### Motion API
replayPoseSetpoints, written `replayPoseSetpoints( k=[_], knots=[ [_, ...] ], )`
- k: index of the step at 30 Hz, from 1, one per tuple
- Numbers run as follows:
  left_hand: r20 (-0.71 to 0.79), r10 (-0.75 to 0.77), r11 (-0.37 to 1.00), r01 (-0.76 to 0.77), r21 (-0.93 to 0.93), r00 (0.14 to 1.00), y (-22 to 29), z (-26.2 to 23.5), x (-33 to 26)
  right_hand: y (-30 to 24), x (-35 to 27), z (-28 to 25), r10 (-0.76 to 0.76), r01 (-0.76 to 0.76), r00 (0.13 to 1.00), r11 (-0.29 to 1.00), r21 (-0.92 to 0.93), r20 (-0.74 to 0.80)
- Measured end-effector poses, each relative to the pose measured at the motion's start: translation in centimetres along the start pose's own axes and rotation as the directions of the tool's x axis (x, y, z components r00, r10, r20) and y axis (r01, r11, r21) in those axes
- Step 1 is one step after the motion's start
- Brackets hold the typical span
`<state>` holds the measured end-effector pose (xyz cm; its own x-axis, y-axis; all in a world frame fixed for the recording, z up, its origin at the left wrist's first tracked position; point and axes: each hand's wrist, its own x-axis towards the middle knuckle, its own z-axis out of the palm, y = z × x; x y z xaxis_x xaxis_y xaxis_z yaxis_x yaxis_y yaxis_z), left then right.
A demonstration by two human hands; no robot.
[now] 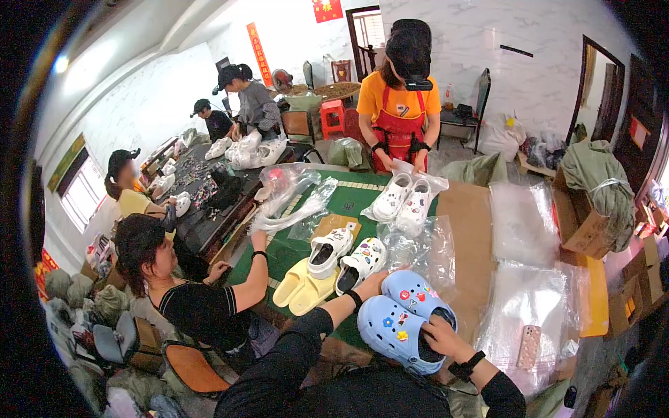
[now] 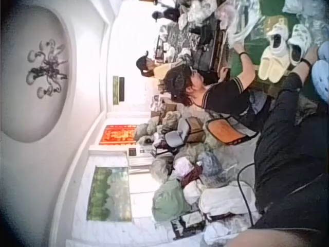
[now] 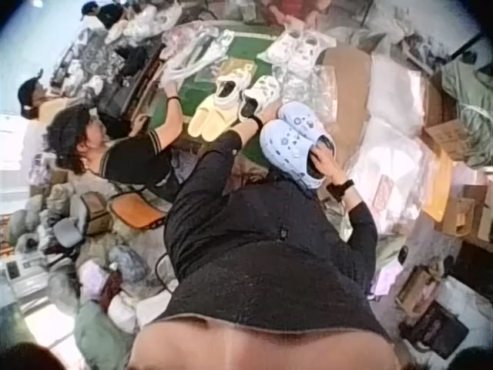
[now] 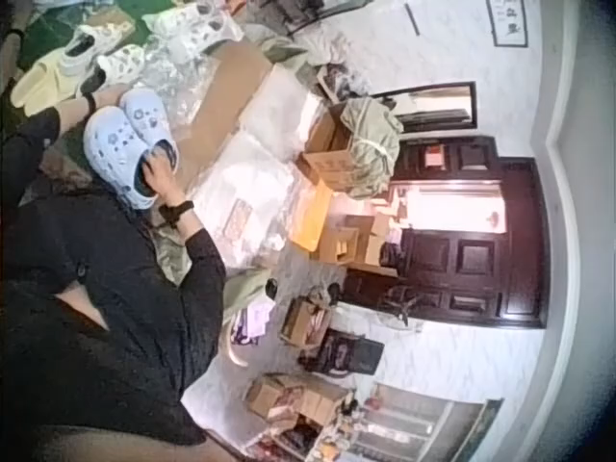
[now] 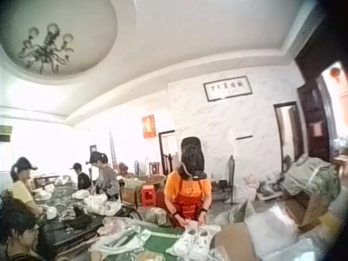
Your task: Packing various types of shoes and accessories into plastic bags.
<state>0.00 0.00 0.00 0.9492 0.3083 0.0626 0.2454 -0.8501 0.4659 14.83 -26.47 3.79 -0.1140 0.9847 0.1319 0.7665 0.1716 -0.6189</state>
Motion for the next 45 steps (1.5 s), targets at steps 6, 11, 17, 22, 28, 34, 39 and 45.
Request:
replayPoseSetpoints(
  k=[6,11,17,22,28,34,39,45],
  knots=[
    [0.084,-0.102,0.992,0.095,0.080,0.991,0.7,-1.5,0.2,-1.0,0.9,-0.2,-0.197,0.203,0.959,0.979,0.011,-0.202],
    [-0.068,0.166,0.964,-0.148,0.223,0.984,1.3,-2.6,0.9,0.4,0.4,0.5,-0.087,0.093,0.985,0.995,0.033,-0.146],
    [0.146,0.276,0.869,-0.311,0.385,0.950,3.4,-4.6,0.6,1.0,-0.3,0.6,0.094,-0.087,0.990,0.994,0.064,-0.107],
    [0.148,0.421,0.798,-0.442,0.410,0.895,5.1,-4.9,-0.2,1.3,-0.9,1.0,0.217,-0.204,0.968,0.973,0.107,-0.125],
    [0.142,0.442,0.789,-0.460,0.408,0.886,6.1,-2.2,-0.5,0.4,-2.5,2.0,0.386,-0.353,0.885,0.921,0.165,-0.261],
    [0.095,0.432,0.802,-0.430,0.414,0.897,5.4,-0.3,0.3,-0.2,-3.5,1.9,0.410,-0.406,0.848,0.910,0.086,-0.335],
    [0.042,0.382,0.857,-0.371,0.357,0.923,5.7,-0.6,0.9,-1.1,-4.2,1.0,0.242,-0.298,0.874,0.952,-0.073,-0.420],
    [-0.022,0.454,0.735,-0.361,0.574,0.890,6.3,-1.6,1.1,-2.1,-3.7,-1.1,0.078,-0.148,0.969,0.944,-0.296,-0.235]
  ],
)
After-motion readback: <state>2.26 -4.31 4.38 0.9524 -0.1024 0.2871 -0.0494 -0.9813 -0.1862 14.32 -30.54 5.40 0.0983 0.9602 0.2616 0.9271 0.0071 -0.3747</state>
